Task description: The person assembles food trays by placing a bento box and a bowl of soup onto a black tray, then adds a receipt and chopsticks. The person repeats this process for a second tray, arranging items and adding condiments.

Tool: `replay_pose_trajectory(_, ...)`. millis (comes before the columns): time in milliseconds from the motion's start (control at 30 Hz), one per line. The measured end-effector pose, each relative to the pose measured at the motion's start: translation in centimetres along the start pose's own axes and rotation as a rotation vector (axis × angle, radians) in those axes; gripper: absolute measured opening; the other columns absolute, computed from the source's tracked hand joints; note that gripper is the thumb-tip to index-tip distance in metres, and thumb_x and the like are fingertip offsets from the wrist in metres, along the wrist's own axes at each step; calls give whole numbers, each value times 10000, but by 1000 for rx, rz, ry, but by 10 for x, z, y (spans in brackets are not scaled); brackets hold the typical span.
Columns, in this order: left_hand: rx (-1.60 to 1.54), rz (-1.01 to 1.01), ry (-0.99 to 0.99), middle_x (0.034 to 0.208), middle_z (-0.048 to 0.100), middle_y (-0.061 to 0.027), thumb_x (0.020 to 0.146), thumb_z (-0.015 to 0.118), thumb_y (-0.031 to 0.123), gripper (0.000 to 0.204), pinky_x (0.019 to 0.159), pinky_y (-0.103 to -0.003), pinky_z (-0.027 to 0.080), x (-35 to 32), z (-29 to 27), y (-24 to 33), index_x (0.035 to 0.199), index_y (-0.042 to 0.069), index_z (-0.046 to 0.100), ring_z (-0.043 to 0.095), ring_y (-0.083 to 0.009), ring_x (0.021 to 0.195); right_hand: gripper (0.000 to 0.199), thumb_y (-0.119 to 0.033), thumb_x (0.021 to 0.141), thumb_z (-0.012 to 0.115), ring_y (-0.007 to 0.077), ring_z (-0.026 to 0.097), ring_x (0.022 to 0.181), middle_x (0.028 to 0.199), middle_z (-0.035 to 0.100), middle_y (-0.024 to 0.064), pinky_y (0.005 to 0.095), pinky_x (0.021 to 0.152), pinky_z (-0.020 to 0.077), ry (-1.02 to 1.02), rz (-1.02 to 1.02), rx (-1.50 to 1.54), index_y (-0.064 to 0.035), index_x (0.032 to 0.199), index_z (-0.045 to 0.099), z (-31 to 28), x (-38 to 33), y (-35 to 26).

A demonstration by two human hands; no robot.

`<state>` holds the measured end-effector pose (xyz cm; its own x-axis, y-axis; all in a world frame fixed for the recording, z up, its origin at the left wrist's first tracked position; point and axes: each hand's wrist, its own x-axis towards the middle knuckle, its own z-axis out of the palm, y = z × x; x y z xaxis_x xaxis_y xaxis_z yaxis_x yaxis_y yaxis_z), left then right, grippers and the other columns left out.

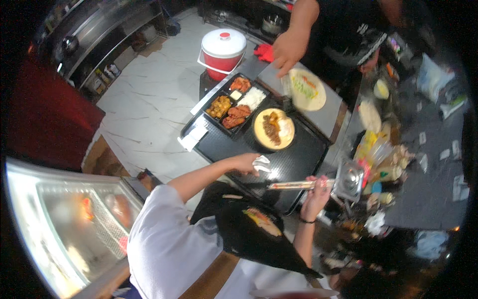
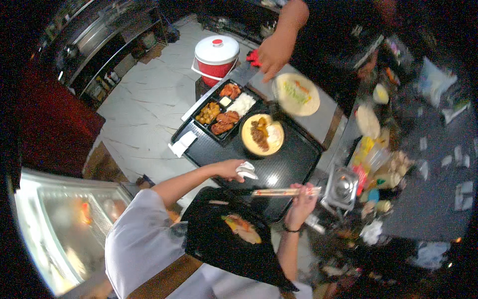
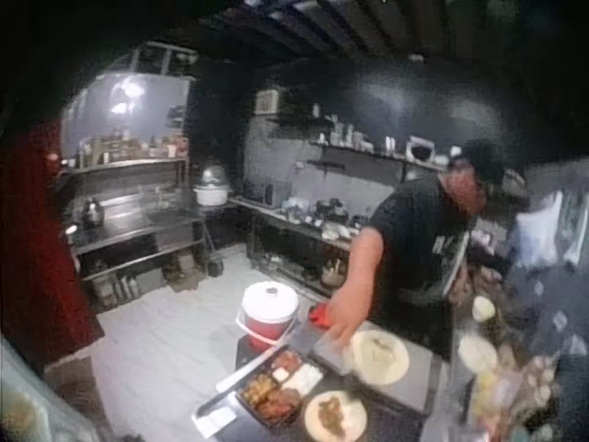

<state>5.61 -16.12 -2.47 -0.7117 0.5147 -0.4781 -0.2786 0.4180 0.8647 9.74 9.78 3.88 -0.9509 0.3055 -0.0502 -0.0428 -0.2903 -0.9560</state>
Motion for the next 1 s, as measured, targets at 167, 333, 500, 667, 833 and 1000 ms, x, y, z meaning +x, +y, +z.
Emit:
replay_pose_trajectory(167, 663, 100, 29, 951, 622, -149, 688, 679, 181, 479, 742, -422, 461, 18, -25, -59, 1126, 128, 493, 591, -322, 899, 260, -142, 889, 534, 222, 598, 826, 875, 582, 129, 327, 746, 491, 110, 101, 2, -4, 1083, 428, 8, -22, 22)
replay_pose_trajectory(333, 783, 347, 12, 1017, 566, -169, 723, 580, 71, 403, 789, -446, 452, 22, -32, -91, 1113, 98, 482, 562, -345, 942, 229, -99, 890, 520, 206, 594, 823, 873, 577, 128, 316, 698, 508, 244, -10, -135, -1, 1076, 429, 1, -51, 39)
replay_pose_trajectory(500, 856, 375, 47, 1016, 537, -141, 705, 578, 31, 413, 824, -440, 436, 18, -35, -91, 1102, 83, 478, 529, -337, 983, 273, -91, 875, 542, 153, 603, 728, 862, 613, 115, 285, 698, 513, 19, -13, -431, 29, 1097, 440, 5, -46, 21)
replay_pose_trajectory(667, 882, 429, 261, 966, 531, -114, 688, 601, 37, 375, 794, -416, 430, 3, -26, -87, 1045, 75, 497, 518, -307, 951, 226, -180, 822, 606, 280, 635, 778, 842, 642, 148, 344, 637, 498, -349, -97, -1118, -33, 989, 564, 41, -20, 53)
replay_pose_trajectory(833, 1023, 421, 372, 897, 528, -91, 698, 616, 88, 295, 764, -397, 416, -24, -22, -98, 977, 62, 524, 507, -272, 939, 197, -231, 800, 581, 345, 598, 757, 798, 621, 159, 430, 644, 472, -773, -133, -1281, -53, 883, 570, 117, 12, 114)
replay_pose_trajectory(1000, 947, 476, 436, 880, 540, -84, 733, 581, 94, 217, 760, -388, 420, -33, -25, -121, 947, 72, 550, 519, -265, 911, 175, -229, 796, 576, 344, 595, 763, 787, 620, 158, 446, 657, 468, -958, -214, -1363, -73, 876, 577, 159, 30, 162)
